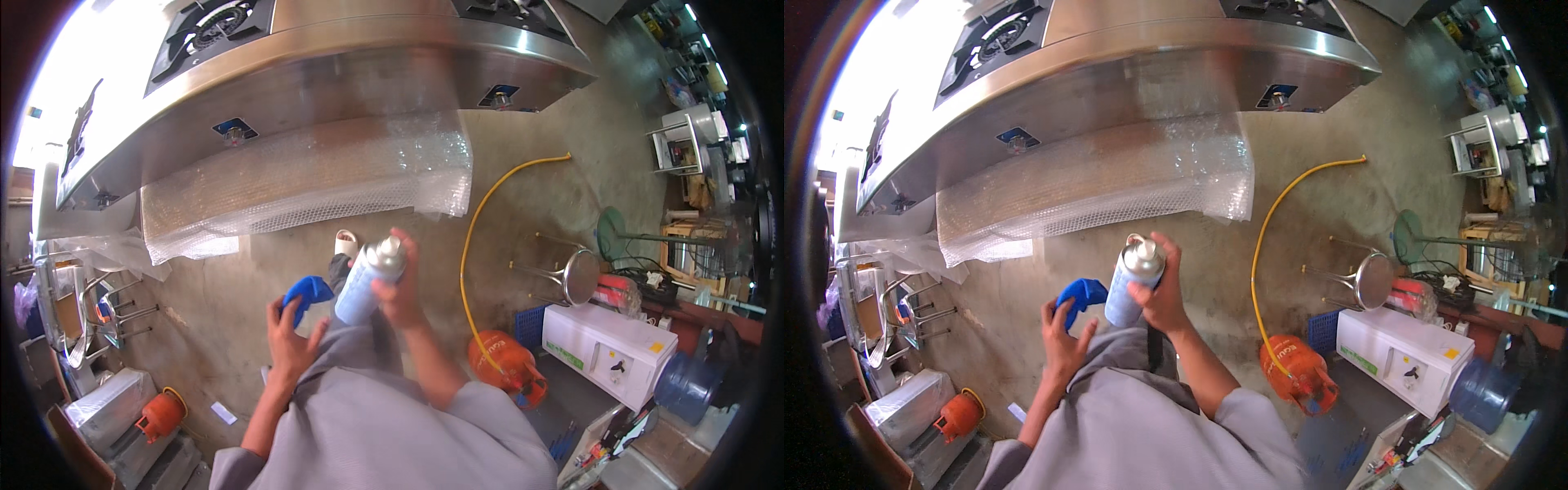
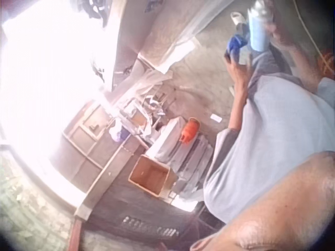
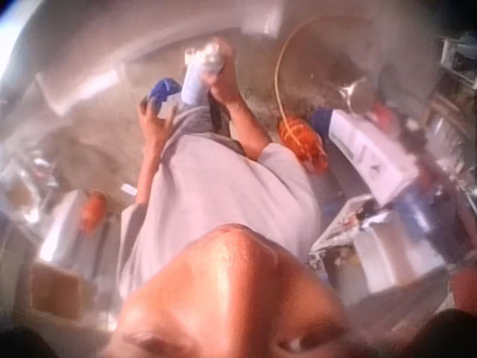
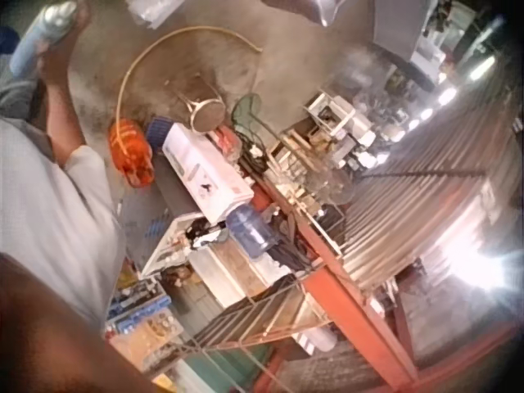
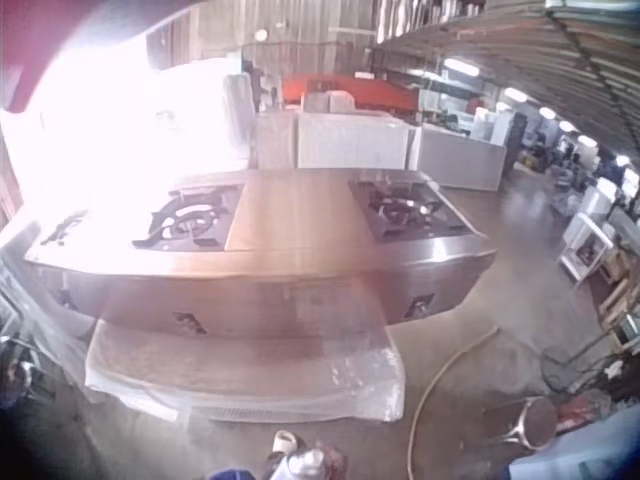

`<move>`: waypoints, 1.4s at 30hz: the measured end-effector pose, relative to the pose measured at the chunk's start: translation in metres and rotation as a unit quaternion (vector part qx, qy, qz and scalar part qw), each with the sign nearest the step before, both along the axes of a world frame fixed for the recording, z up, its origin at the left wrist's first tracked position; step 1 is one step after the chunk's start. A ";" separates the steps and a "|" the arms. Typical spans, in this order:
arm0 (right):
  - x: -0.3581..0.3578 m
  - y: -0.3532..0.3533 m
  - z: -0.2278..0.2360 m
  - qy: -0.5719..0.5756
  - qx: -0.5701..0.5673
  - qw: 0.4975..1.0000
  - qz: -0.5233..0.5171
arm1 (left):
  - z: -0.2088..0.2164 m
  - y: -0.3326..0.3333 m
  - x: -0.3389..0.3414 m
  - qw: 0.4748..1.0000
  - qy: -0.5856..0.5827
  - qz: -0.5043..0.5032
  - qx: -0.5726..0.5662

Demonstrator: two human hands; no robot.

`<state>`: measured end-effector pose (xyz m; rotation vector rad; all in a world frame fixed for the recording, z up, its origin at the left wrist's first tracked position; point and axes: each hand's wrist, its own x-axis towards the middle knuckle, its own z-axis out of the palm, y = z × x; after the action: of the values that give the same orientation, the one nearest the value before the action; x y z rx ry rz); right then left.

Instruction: The person cleans a stainless steel gas cooktop using a spray can and a blue cloth. They repeatedly spray cleaner onto the surface and wipe it down, moving around the unit to cover different areas.

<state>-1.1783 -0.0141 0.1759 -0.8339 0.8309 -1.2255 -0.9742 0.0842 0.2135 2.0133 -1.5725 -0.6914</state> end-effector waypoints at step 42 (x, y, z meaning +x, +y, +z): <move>0.013 -0.244 0.019 0.148 -0.115 0.913 -0.362 | -0.047 -0.176 0.152 0.992 -0.009 -0.095 0.083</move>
<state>-1.1651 -0.2585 0.1948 -0.9499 1.3324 -1.9050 -0.8221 -0.0922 0.1662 2.0072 -1.7868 -0.9047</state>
